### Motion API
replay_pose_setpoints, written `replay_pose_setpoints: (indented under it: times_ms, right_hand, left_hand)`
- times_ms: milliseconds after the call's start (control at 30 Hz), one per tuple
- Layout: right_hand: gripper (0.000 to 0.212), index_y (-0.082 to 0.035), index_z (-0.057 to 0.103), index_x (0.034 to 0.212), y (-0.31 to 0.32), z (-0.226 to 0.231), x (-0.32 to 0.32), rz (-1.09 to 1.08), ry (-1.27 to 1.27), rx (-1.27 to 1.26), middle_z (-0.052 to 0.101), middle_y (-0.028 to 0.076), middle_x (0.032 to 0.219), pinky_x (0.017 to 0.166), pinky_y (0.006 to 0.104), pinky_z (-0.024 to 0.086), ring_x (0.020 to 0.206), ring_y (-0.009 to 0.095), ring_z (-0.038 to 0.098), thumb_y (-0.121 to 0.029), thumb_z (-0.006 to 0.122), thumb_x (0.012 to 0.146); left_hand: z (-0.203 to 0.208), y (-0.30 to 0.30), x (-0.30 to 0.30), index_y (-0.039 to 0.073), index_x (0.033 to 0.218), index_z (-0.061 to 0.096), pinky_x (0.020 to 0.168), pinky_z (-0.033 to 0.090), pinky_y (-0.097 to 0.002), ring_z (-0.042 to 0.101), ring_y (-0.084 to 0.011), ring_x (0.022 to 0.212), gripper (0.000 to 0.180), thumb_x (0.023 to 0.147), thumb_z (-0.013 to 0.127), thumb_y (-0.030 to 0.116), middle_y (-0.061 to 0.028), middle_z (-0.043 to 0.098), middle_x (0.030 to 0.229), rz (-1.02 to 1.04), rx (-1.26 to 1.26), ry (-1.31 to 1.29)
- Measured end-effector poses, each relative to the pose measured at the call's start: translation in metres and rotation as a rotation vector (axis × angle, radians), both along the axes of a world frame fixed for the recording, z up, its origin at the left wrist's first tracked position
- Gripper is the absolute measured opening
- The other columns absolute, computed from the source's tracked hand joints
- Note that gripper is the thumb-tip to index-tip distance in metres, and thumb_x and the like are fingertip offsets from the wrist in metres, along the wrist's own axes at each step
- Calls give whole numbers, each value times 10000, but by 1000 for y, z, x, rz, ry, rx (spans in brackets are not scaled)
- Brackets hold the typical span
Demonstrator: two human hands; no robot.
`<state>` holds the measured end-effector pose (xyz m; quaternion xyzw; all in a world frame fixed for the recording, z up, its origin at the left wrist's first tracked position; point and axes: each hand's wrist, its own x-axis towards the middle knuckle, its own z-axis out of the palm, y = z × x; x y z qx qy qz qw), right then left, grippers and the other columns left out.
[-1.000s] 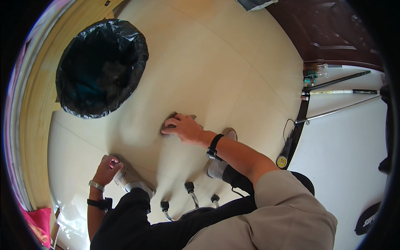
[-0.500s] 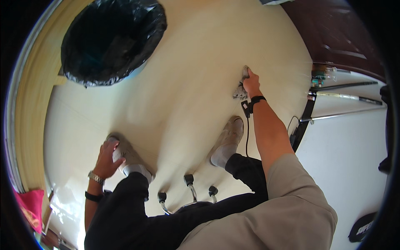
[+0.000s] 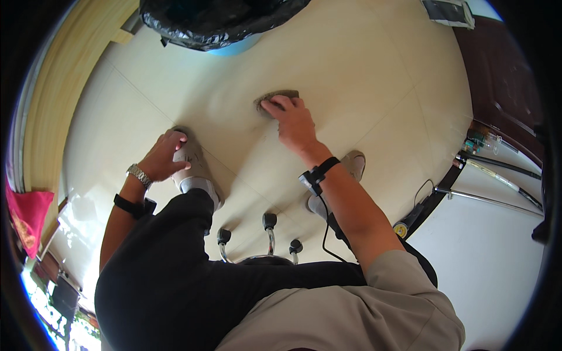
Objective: The person wipes the tiled floor with a cloth while seated on a wheeled office chair. They move the chair to reach different areas, including under a bed, and continue wiping the floor surface.
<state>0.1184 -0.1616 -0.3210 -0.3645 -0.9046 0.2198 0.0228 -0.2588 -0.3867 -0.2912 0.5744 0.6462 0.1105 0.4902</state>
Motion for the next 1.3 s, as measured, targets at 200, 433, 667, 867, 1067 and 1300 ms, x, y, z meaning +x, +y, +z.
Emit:
replay_pose_setpoints:
  times_ms: [200, 433, 667, 867, 1067, 1300]
  right_hand:
    - [743, -138, 774, 1502, 76, 10, 73, -226, 159, 75, 763, 173, 1406, 997, 480, 617, 1167, 409, 738, 198, 590, 866]
    - [746, -228, 664, 1641, 102, -19, 132, -374, -93, 90, 652, 116, 1601, 1188, 498, 569, 1378, 415, 635, 80, 717, 964]
    - [614, -128, 726, 1570, 122, -12, 145, -638, 172, -206, 777, 127, 1439, 1106, 451, 613, 1226, 348, 744, 61, 707, 986]
    - [541, 26, 729, 1484, 127, 31, 149, -1121, 839, -744, 814, 126, 1284, 1039, 415, 642, 1142, 269, 784, 62, 629, 954]
    - [521, -3, 659, 1526, 86, 43, 112, -964, 966, -1122, 767, 137, 1402, 1127, 453, 613, 1273, 290, 744, -71, 601, 1013]
    - [524, -2, 632, 1554, 15, 69, 7, -838, 1044, -1600, 761, 148, 1412, 1132, 455, 626, 1255, 303, 757, -65, 544, 1041]
  left_hand:
    - [-4, -2, -3, 58, 1389, 621, 1086, 553, -472, 639, -335, 1209, 640, 869, 968, 197, -143, 629, 1292, 29, 1, -26]
    - [4, 3, -2, 57, 1384, 632, 1085, 557, -467, 640, -332, 1210, 611, 884, 950, 204, -140, 637, 1302, 50, -44, -23]
    - [0, 1, -3, 57, 1384, 630, 1079, 560, -464, 641, -325, 1202, 614, 880, 952, 194, -137, 633, 1300, 55, -21, -25]
    - [-5, -2, -4, 52, 1386, 631, 1085, 560, -463, 643, -329, 1212, 613, 883, 951, 193, -142, 633, 1312, 74, -9, -41]
    - [19, 15, 17, 77, 1389, 667, 1045, 593, -476, 697, -345, 1249, 484, 967, 877, 189, -161, 679, 1323, -56, 98, 203]
    - [47, 89, 51, 89, 1668, 554, 1100, 599, -432, 713, -281, 1352, 659, 1119, 772, 381, -133, 675, 1502, 180, -14, -329]
